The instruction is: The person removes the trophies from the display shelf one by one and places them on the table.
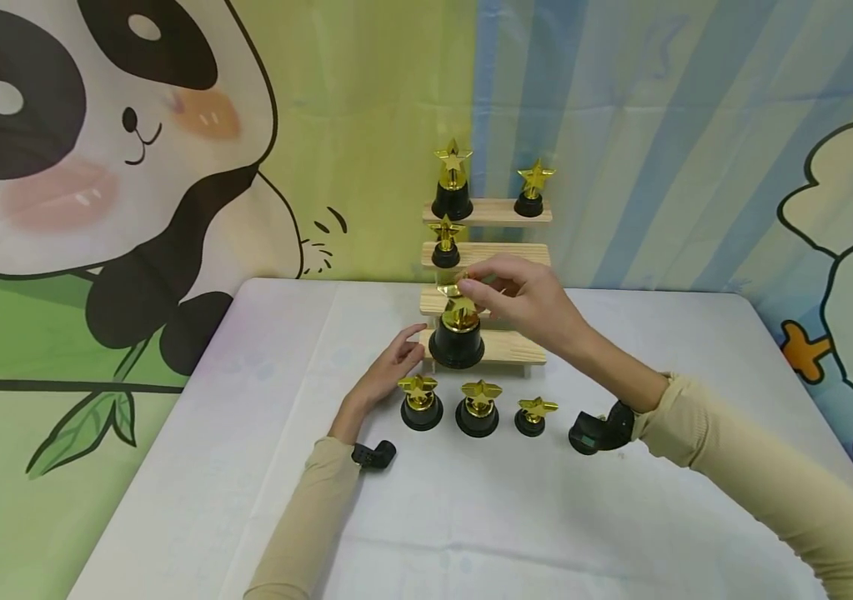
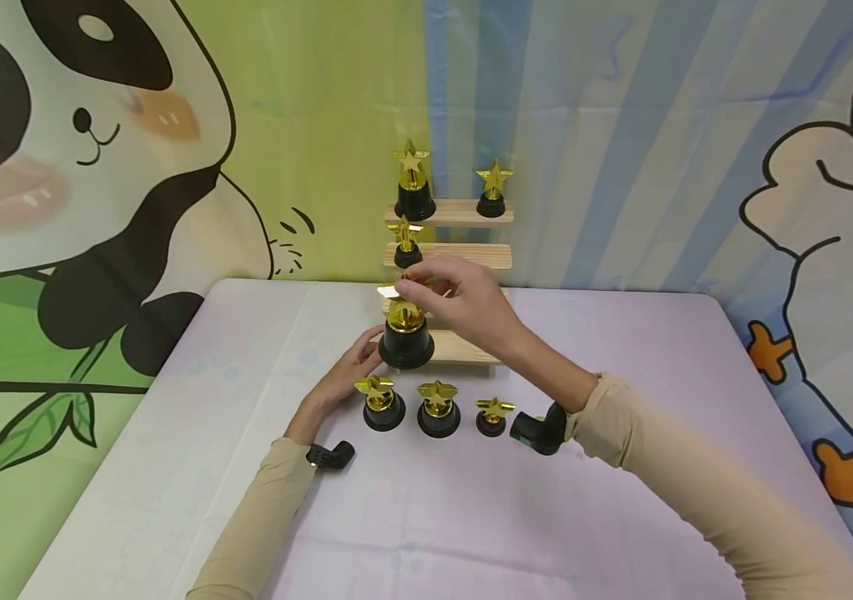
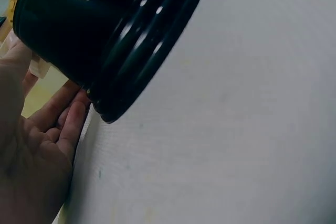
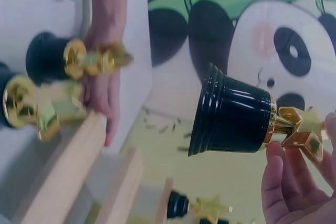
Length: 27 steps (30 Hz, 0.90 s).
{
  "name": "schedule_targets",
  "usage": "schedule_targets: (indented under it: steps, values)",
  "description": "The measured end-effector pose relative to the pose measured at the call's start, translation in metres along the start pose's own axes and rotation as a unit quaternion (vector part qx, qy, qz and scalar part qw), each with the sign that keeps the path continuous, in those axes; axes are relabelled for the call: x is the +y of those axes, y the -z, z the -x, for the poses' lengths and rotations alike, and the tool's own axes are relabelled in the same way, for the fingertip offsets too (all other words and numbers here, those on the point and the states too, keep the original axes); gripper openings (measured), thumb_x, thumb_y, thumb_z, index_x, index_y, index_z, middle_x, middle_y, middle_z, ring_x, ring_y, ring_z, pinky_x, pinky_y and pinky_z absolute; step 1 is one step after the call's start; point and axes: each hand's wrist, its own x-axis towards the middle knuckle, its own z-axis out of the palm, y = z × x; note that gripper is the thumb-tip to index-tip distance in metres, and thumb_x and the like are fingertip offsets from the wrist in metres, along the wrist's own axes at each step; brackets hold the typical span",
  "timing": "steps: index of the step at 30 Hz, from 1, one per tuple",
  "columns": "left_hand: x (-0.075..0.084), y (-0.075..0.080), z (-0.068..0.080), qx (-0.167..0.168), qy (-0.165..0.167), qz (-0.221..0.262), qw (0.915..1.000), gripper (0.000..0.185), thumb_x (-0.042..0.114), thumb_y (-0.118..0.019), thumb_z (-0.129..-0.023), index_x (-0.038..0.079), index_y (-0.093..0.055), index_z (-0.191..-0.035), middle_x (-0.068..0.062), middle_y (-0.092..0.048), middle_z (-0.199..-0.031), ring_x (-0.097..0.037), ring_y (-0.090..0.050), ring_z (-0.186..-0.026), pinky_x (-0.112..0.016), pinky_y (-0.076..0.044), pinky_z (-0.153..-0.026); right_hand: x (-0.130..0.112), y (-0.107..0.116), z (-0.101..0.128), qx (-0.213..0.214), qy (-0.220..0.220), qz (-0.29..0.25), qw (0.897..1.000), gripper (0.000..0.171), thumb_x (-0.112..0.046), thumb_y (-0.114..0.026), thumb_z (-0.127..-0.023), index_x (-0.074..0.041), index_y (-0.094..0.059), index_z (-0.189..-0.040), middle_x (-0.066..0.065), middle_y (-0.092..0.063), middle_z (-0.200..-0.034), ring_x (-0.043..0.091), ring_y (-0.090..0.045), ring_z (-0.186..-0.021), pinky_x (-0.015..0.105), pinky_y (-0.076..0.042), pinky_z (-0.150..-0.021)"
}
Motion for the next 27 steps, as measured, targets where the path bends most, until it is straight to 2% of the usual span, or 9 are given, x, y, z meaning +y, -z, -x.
schedule_targets:
  steps: [7, 11, 14, 19, 27]
  values:
    - [-0.001, 0.001, 0.0, -0.007, 0.006, -0.003, 1.0, 0.054, 0.05, -0.044, -0.101, 0.032, -0.029, -0.15, -0.017, -0.054, -0.139, -0.033, -0.051, -0.131, -0.056, -0.036, -0.11, -0.012, -0.022, 0.018, -0.014, 0.043, -0.032, 0.998, 0.013, -0.014, -0.066, -0.093, -0.011, -0.072, -0.103, 0.002, -0.067, -0.094, 0.014, -0.059, -0.068, 0.024, -0.05, -0.062]
    - [0.001, 0.001, 0.002, -0.009, 0.006, 0.004, 0.9999, 0.053, 0.044, -0.046, -0.102, 0.031, -0.028, -0.15, -0.017, -0.055, -0.137, -0.033, -0.053, -0.129, -0.055, -0.036, -0.109, -0.016, -0.034, 0.028, -0.02, 0.06, -0.035, 0.997, 0.012, -0.012, -0.068, -0.091, -0.012, -0.073, -0.102, 0.001, -0.068, -0.095, 0.011, -0.057, -0.072, 0.022, -0.049, -0.063]
    - [0.001, 0.001, 0.002, -0.013, 0.005, 0.02, 0.9997, 0.051, 0.038, -0.048, -0.102, 0.035, -0.029, -0.149, -0.015, -0.054, -0.138, -0.033, -0.053, -0.127, -0.054, -0.039, -0.106, -0.018, -0.043, 0.035, -0.027, 0.068, -0.032, 0.997, 0.012, -0.013, -0.069, -0.09, -0.013, -0.073, -0.102, 0.0, -0.068, -0.094, 0.009, -0.057, -0.072, 0.022, -0.05, -0.064]
    - [0.001, 0.001, 0.003, -0.014, 0.005, 0.02, 0.9997, 0.049, 0.045, -0.044, -0.102, 0.04, -0.029, -0.148, -0.013, -0.052, -0.139, -0.031, -0.054, -0.126, -0.051, -0.044, -0.102, -0.017, -0.056, 0.045, -0.036, 0.077, -0.04, 0.996, 0.013, -0.014, -0.07, -0.089, -0.014, -0.073, -0.102, -0.001, -0.069, -0.094, 0.008, -0.058, -0.073, 0.023, -0.051, -0.065]
    - [0.0, 0.002, 0.003, -0.013, -0.011, 0.01, 0.9998, 0.048, 0.043, -0.042, -0.103, 0.037, -0.028, -0.149, -0.015, -0.054, -0.138, -0.031, -0.053, -0.128, -0.055, -0.038, -0.108, -0.008, -0.073, 0.059, -0.04, 0.088, -0.034, 0.995, 0.01, -0.017, -0.071, -0.089, -0.016, -0.072, -0.099, -0.002, -0.068, -0.09, 0.004, -0.059, -0.069, 0.022, -0.052, -0.063]
